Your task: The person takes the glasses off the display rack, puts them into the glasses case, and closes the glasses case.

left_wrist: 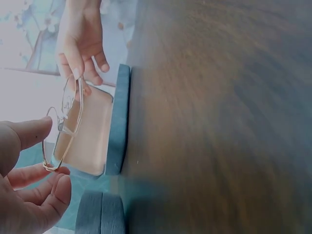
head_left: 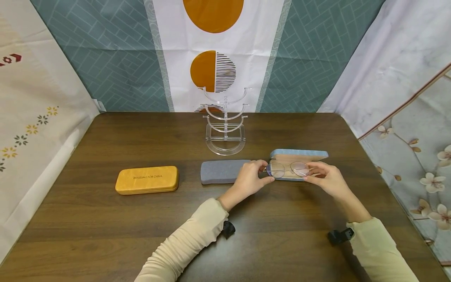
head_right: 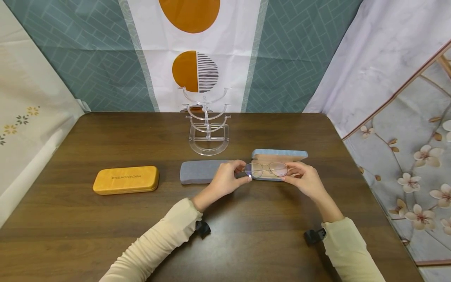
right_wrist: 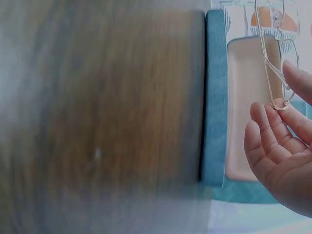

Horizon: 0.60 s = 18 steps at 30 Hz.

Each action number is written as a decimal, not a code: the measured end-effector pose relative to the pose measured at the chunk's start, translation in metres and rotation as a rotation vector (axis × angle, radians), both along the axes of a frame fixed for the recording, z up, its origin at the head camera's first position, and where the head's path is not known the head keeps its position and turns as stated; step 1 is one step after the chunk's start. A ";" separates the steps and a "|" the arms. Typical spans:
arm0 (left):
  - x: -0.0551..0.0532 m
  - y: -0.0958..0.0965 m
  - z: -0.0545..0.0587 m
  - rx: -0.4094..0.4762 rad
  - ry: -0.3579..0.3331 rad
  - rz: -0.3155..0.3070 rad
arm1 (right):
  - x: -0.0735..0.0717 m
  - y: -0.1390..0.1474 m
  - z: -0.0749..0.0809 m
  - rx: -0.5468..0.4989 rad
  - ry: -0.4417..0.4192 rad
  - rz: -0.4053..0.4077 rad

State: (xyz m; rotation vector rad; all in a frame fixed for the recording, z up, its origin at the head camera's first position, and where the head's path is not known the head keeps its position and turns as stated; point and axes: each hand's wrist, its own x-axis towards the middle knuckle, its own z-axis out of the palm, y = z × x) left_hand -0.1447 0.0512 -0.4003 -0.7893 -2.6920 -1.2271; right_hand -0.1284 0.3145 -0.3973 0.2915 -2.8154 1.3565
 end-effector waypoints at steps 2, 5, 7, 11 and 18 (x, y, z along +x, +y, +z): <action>0.000 0.004 0.000 -0.010 -0.007 0.004 | -0.001 0.004 -0.002 -0.011 -0.006 -0.010; -0.001 0.010 -0.002 -0.025 -0.017 0.010 | -0.003 0.010 -0.005 -0.025 -0.020 -0.020; -0.002 0.014 -0.003 -0.040 -0.010 0.016 | -0.004 0.014 -0.006 -0.023 -0.028 -0.023; -0.005 0.021 -0.006 -0.053 0.012 0.022 | -0.005 0.020 -0.007 0.008 -0.042 -0.034; -0.011 0.029 -0.009 -0.069 0.035 0.030 | -0.010 0.024 -0.005 0.065 -0.045 -0.033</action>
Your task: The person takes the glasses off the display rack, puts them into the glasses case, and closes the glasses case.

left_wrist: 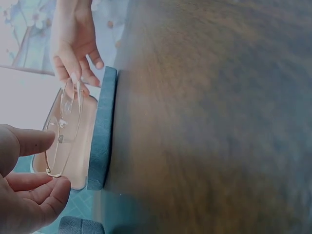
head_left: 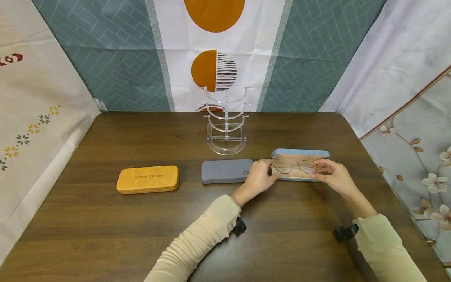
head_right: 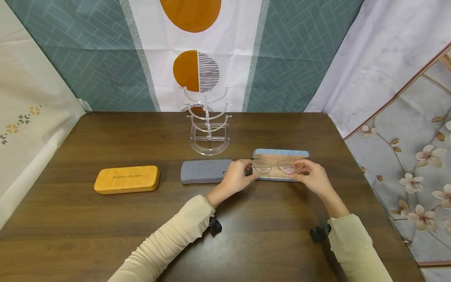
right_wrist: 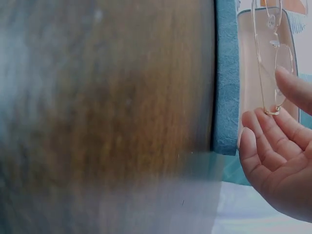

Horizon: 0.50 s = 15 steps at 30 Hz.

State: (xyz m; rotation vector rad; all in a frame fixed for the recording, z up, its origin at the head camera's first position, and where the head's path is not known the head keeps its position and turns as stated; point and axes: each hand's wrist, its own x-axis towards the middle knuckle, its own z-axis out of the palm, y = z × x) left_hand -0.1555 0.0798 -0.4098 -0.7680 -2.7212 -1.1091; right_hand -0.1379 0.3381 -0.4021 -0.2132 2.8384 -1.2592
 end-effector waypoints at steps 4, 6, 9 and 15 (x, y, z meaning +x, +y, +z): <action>-0.003 0.004 -0.004 -0.004 -0.006 -0.011 | -0.002 0.000 0.001 0.037 -0.019 -0.021; -0.004 0.006 -0.006 -0.007 -0.022 -0.013 | -0.004 0.000 0.000 0.056 -0.034 -0.036; -0.004 0.008 -0.006 -0.035 -0.042 -0.008 | -0.006 0.000 -0.001 0.069 -0.065 -0.064; -0.002 0.012 -0.006 -0.086 -0.047 -0.014 | -0.008 -0.002 -0.002 0.075 -0.134 -0.121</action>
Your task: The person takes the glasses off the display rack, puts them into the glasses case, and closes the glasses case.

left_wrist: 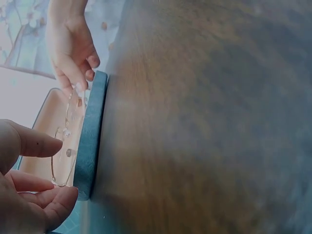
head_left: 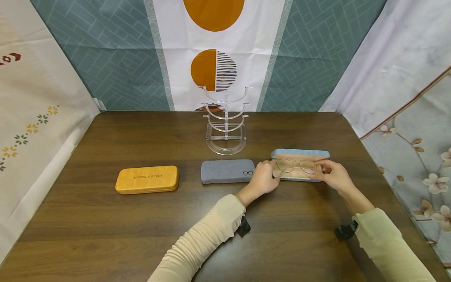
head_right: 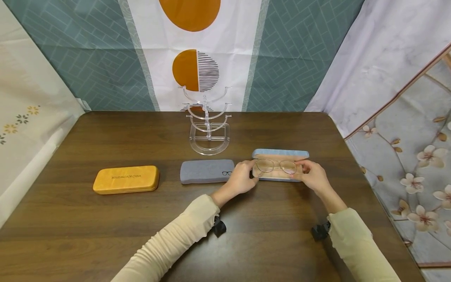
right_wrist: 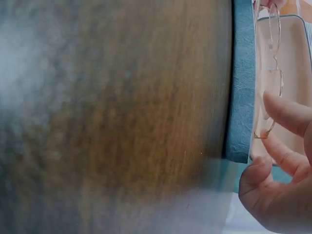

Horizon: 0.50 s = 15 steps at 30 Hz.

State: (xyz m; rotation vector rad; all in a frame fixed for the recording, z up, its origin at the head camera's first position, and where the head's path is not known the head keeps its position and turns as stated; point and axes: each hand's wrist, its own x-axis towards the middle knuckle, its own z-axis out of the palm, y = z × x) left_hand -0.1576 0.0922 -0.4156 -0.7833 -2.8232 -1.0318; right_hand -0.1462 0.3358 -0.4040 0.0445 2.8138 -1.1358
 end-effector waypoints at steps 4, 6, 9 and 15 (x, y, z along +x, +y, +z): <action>0.001 0.002 0.000 -0.010 0.016 -0.009 | -0.001 0.001 -0.001 -0.010 -0.054 -0.017; 0.002 0.003 0.000 -0.032 0.026 -0.008 | -0.002 0.001 -0.001 -0.024 -0.070 -0.021; 0.002 0.005 0.000 -0.068 0.036 -0.009 | -0.002 0.002 -0.001 -0.035 -0.080 -0.025; 0.003 0.005 0.002 -0.114 0.020 -0.020 | -0.005 0.004 -0.004 -0.026 -0.072 -0.029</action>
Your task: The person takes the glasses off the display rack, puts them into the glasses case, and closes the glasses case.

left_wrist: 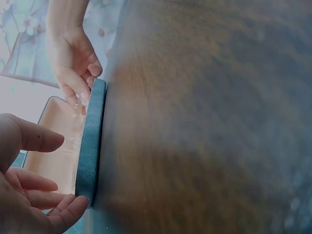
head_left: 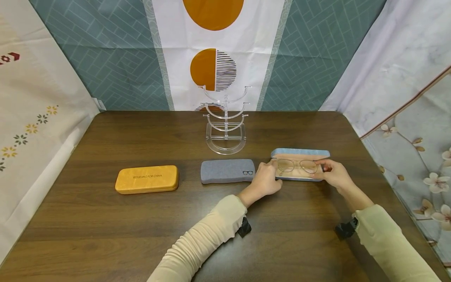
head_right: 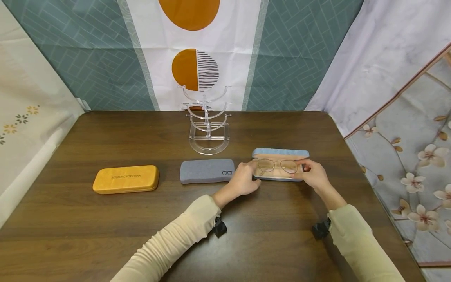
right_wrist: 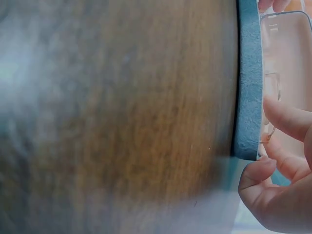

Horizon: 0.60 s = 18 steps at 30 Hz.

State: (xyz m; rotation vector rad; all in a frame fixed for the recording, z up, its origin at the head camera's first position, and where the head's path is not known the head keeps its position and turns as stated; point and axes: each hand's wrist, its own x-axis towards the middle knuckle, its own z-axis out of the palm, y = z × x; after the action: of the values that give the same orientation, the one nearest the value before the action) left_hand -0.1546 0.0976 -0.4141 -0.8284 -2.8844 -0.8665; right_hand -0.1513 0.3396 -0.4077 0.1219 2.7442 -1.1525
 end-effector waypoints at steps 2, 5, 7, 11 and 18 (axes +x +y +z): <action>0.000 -0.001 0.000 0.007 -0.003 -0.010 | -0.001 0.000 -0.001 0.004 0.003 -0.001; -0.002 -0.002 0.000 0.079 -0.003 -0.005 | -0.001 0.001 -0.001 0.005 0.003 0.002; -0.003 -0.003 -0.001 0.174 -0.044 0.018 | -0.001 0.003 0.000 -0.007 -0.007 0.007; -0.004 -0.004 -0.001 0.363 -0.154 0.099 | -0.001 0.010 0.004 -0.078 -0.044 0.006; -0.005 0.000 0.002 0.427 -0.260 0.154 | -0.001 0.021 0.013 -0.313 -0.145 -0.028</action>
State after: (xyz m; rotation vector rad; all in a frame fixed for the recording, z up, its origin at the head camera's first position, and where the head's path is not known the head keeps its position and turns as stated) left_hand -0.1601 0.0975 -0.4121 -0.4760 -2.7435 -1.5921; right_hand -0.1522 0.3603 -0.3948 0.1959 2.4110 -1.4987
